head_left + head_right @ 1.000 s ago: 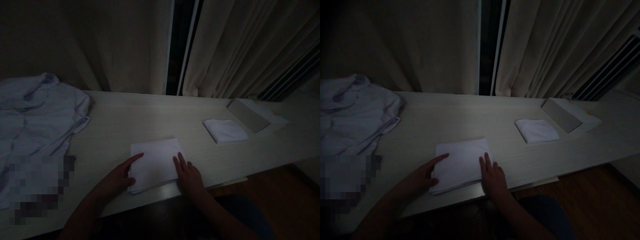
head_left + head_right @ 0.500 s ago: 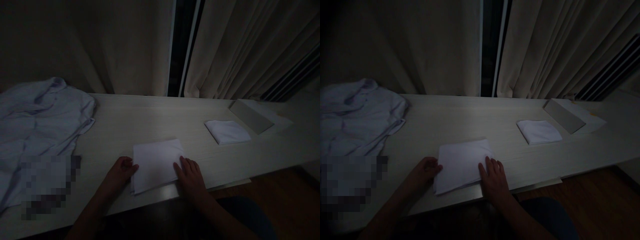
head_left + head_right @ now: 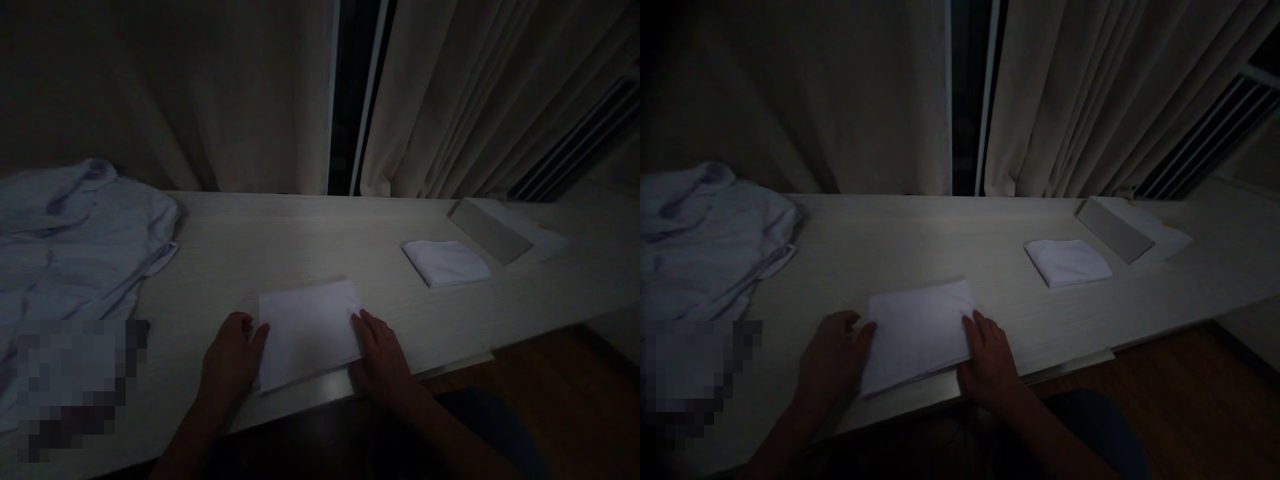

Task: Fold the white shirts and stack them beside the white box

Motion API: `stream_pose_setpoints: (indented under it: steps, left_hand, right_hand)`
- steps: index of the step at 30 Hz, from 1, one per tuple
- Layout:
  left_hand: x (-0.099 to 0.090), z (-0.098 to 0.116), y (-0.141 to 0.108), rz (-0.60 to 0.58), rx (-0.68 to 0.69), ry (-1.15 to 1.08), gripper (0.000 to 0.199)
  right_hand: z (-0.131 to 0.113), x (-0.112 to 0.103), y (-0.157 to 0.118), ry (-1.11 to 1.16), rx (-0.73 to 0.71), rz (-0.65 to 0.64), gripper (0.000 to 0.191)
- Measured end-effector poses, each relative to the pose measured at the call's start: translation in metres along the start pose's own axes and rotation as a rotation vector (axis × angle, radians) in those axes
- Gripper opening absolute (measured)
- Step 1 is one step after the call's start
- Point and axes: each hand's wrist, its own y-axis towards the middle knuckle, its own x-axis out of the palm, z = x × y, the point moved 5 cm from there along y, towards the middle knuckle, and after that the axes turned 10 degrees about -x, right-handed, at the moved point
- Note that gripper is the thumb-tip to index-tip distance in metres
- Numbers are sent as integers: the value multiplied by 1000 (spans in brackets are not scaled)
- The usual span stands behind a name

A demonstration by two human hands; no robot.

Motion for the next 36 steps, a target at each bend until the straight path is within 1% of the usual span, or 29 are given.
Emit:
stream_pose_setpoints:
  steps: [1, 2, 3, 5, 7, 9, 11, 12, 13, 15, 17, 20, 25, 28, 30, 32, 34, 36]
  left_hand:
    - [-4, 13, -4, 87, 74, 37, 49]
    - [-5, 27, -8, 143, 165, 59, 50]
    - [-3, 41, -13, 162, 258, 71, 50]
    - [12, 63, -20, 121, 409, 109, 53]
    - [31, 74, -23, 78, 482, 190, 61]
    - [48, 75, -23, 62, 487, 278, 69]
    - [60, 71, -22, 70, 472, 342, 74]
    - [63, 69, -22, 79, 468, 363, 76]
    - [66, 67, -22, 90, 467, 377, 78]
    - [70, 64, -23, 101, 469, 393, 82]
    - [73, 62, -25, 99, 473, 402, 85]
    - [75, 61, -25, 92, 466, 416, 87]
    - [76, 60, -24, 88, 455, 423, 88]
    - [76, 59, -23, 98, 448, 416, 88]
    - [77, 58, -24, 94, 451, 409, 88]
    - [76, 58, -24, 87, 462, 396, 88]
    - [76, 58, -25, 85, 476, 385, 88]
    - [75, 58, -26, 89, 483, 385, 89]
  right_hand:
    - [1, -3, -2, 31, -3, 17, 75]
    - [1, -5, -3, 60, -15, 25, 74]
    - [1, -7, -5, 88, -28, 33, 73]
    - [6, -10, -5, 148, -16, 56, 72]
    - [23, -11, 1, 229, 87, 113, 57]
    - [51, -9, 13, 346, 257, 167, 41]
    - [82, -1, 33, 471, 396, 158, 36]
    - [96, 4, 46, 519, 432, 125, 36]
    - [107, 9, 60, 554, 438, 85, 36]
    - [124, 22, 87, 636, 433, -41, 36]
    - [132, 37, 108, 752, 433, -220, 37]
    - [135, 51, 128, 881, 447, -473, 38]
    - [143, 52, 142, 920, 513, -764, 43]
    - [146, 52, 147, 862, 477, -882, 49]
    - [147, 54, 151, 793, 435, -897, 54]
    - [147, 58, 155, 762, 398, -874, 58]
    - [145, 60, 156, 772, 400, -816, 60]
    - [143, 59, 152, 817, 447, -720, 60]
